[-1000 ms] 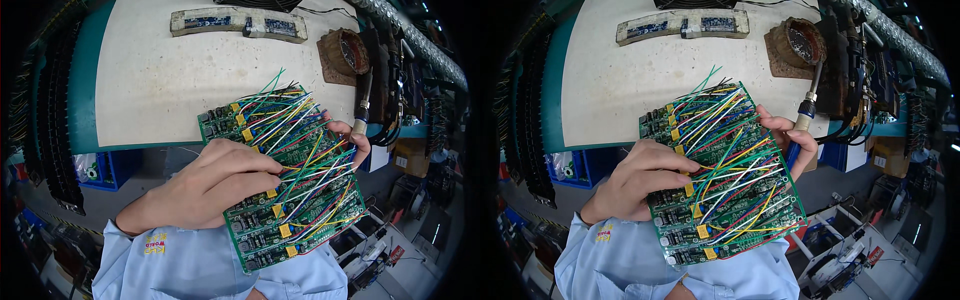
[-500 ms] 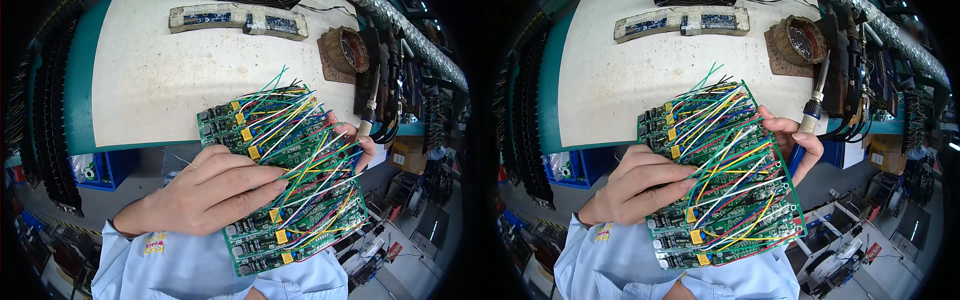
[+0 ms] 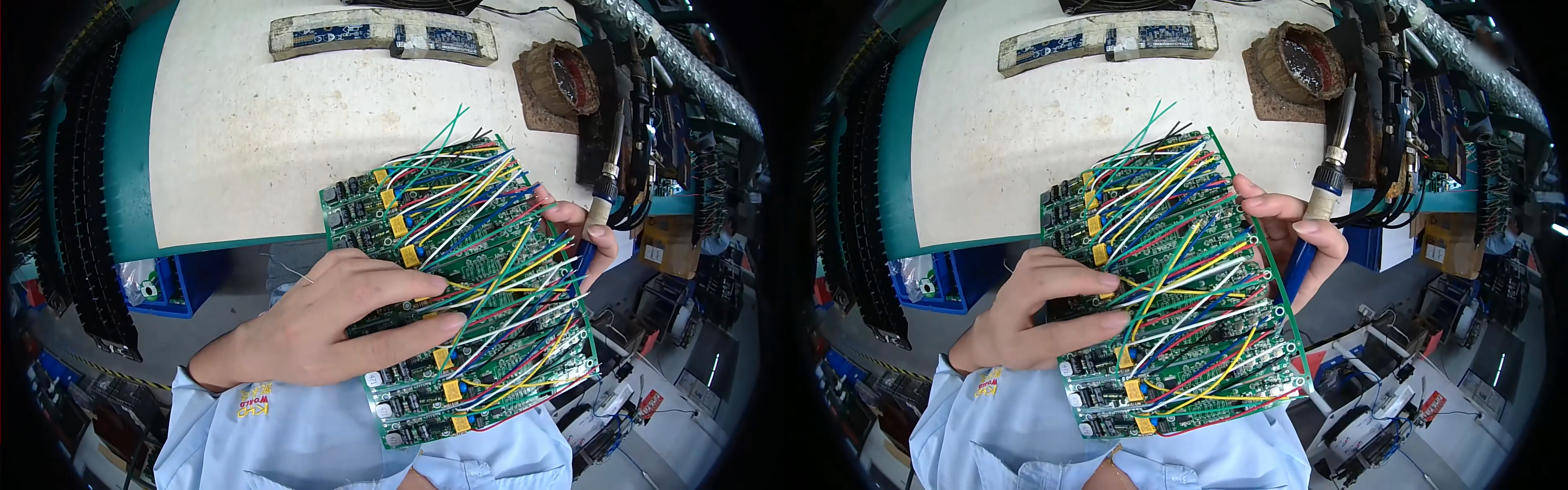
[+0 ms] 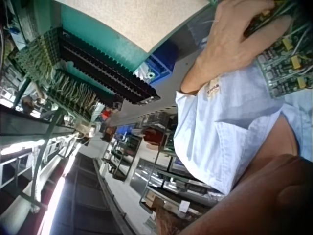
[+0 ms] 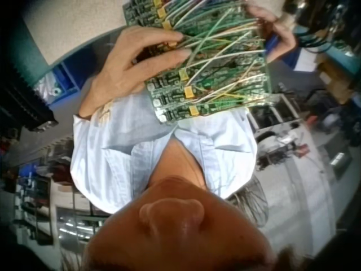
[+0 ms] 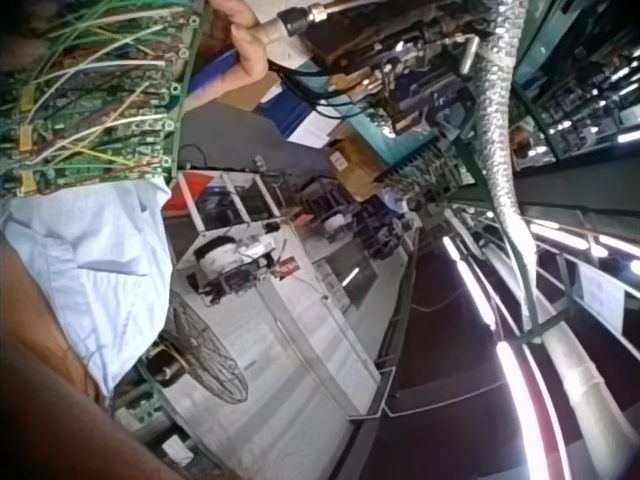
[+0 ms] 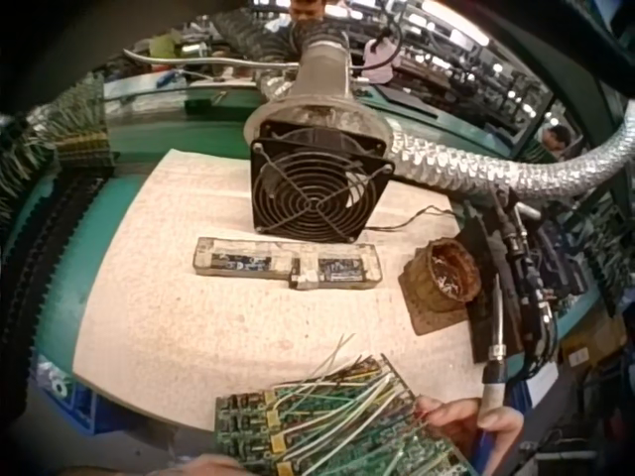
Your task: The person solders electronic components onto circuit board panels using a soldering iron and solder wire, flips the panel over to handle the attached wires, and solders additional points on the board.
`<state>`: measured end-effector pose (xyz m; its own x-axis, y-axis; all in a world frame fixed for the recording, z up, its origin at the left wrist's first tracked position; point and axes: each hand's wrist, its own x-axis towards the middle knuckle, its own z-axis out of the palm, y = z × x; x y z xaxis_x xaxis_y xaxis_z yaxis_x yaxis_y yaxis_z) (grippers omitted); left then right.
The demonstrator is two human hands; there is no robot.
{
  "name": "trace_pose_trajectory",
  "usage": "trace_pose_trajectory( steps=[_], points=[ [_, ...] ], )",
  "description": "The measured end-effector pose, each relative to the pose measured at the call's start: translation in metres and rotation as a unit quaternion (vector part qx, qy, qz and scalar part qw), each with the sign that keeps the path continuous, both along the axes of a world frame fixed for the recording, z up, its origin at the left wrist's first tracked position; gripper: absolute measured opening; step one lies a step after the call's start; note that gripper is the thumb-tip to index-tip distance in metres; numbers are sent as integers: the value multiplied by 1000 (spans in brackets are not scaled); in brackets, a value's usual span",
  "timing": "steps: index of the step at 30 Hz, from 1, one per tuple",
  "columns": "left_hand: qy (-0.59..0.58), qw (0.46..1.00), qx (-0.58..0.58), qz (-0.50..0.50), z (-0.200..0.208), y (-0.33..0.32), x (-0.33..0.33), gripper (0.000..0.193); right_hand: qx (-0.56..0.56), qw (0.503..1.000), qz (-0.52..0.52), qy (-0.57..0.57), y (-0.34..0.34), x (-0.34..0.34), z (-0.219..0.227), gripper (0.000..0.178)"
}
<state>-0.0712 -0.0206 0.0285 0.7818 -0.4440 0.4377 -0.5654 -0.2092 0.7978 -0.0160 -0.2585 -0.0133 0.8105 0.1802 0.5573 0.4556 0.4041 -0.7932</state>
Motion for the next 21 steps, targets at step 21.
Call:
trace_pose_trajectory(
  steps=[21],
  points=[
    [441,757,-474,85,42,20,11,45,-186,956,-225,38,47,-7,87,50]
  ],
)
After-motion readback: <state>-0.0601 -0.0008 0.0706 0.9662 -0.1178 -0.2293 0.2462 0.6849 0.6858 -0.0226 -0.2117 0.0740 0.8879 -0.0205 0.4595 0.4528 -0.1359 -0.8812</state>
